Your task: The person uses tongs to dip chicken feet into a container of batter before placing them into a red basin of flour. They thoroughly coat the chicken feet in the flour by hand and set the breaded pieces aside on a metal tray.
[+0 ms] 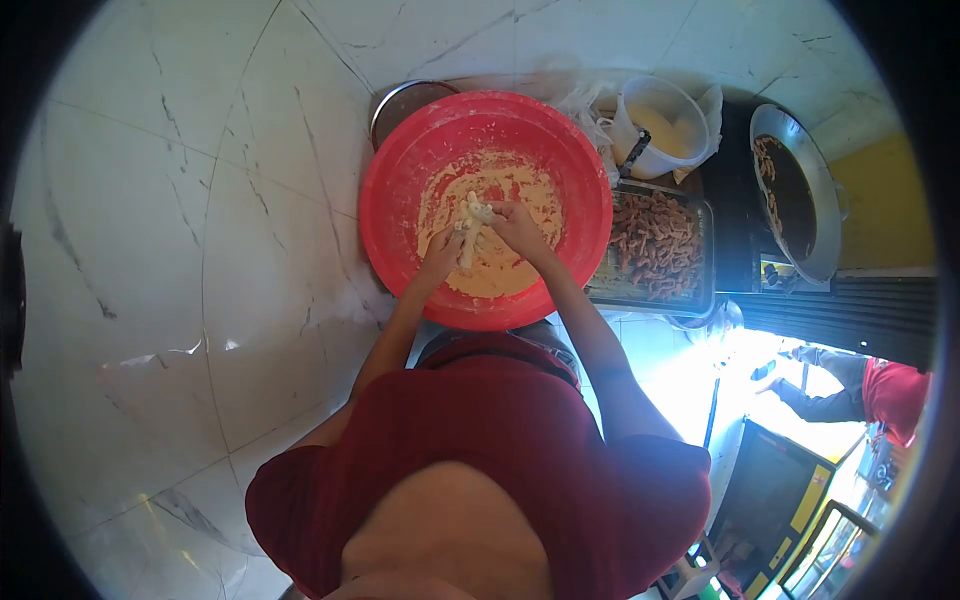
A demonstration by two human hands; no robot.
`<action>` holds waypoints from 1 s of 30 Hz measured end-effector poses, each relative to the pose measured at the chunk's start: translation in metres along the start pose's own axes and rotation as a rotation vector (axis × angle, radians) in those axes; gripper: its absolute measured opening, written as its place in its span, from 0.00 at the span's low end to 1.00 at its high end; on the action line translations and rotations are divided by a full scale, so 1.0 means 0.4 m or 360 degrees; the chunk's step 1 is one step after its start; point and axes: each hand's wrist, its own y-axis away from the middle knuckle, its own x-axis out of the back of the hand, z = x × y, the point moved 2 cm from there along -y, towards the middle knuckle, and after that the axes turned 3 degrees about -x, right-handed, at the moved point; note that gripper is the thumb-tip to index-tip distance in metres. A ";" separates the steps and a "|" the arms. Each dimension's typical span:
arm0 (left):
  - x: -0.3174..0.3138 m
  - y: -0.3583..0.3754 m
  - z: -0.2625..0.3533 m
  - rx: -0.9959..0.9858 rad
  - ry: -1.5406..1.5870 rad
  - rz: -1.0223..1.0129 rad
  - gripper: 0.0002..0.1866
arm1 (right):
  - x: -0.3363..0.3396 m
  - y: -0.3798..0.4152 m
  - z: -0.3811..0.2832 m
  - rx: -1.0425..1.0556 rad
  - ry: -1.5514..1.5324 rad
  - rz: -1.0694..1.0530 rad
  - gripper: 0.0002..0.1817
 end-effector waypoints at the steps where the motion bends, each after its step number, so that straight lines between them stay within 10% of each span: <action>1: -0.001 -0.006 -0.014 0.0028 0.0138 -0.0064 0.12 | 0.004 0.002 -0.009 -0.0039 0.0010 -0.0019 0.18; 4: -0.021 0.001 0.013 -0.0041 0.0229 -0.0322 0.12 | 0.010 -0.007 -0.011 -0.0047 -0.0084 -0.0059 0.20; 16: 0.033 -0.035 -0.023 -0.0445 0.0188 0.0481 0.13 | -0.041 0.020 0.003 -0.0117 0.0163 -0.0310 0.22; 30: 0.042 -0.026 -0.015 -0.0151 0.0316 0.0430 0.13 | -0.088 0.030 0.106 -0.0205 -0.0406 -0.0164 0.16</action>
